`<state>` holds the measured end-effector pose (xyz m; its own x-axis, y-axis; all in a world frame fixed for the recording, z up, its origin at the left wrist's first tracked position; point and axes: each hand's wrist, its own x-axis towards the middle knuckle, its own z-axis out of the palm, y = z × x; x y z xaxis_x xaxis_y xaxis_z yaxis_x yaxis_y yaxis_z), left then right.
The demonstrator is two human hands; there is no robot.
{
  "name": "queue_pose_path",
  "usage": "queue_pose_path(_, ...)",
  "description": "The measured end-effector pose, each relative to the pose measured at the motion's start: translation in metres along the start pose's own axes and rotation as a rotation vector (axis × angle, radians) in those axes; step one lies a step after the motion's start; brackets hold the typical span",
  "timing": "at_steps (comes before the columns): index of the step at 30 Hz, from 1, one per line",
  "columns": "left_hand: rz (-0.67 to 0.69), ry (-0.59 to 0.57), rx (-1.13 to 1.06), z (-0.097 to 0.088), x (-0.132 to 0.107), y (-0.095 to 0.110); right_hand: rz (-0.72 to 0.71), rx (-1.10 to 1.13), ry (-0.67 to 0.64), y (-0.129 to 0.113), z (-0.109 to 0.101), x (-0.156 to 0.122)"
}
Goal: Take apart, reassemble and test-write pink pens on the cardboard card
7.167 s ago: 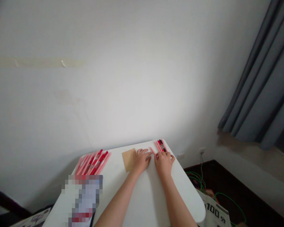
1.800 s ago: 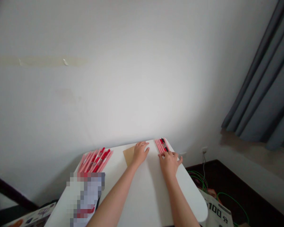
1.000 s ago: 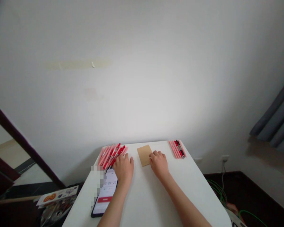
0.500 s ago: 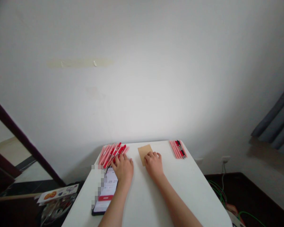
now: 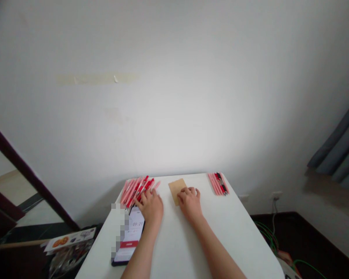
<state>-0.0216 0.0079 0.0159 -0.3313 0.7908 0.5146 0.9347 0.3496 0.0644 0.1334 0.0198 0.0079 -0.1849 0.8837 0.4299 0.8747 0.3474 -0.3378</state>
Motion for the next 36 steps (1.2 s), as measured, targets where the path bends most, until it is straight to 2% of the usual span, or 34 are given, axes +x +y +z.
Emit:
queue_pose_path(5,-0.013,0.011,0.010,0.004,0.000,0.001,0.033,-0.015,-0.010,0.001,-0.002,-0.002)
queue_pose_path(11,0.009,0.040,-0.011,0.006,0.000,0.000,-0.006,-0.015,-0.038,0.000,-0.004,-0.003)
queue_pose_path(19,0.029,0.014,-0.087,0.007,0.002,0.001,-0.026,0.039,-0.051,0.003,0.001,-0.002)
queue_pose_path(25,0.028,0.054,-0.145,0.010,0.001,0.001,-0.032,0.099,-0.066,0.005,0.001,-0.002)
queue_pose_path(31,0.024,0.057,-0.245,0.005,0.002,0.005,-0.013,0.143,-0.040,0.007,0.000,-0.002)
queue_pose_path(36,0.053,-0.007,-0.397,-0.002,0.001,0.011,0.005,0.142,0.016,0.017,-0.004,-0.001)
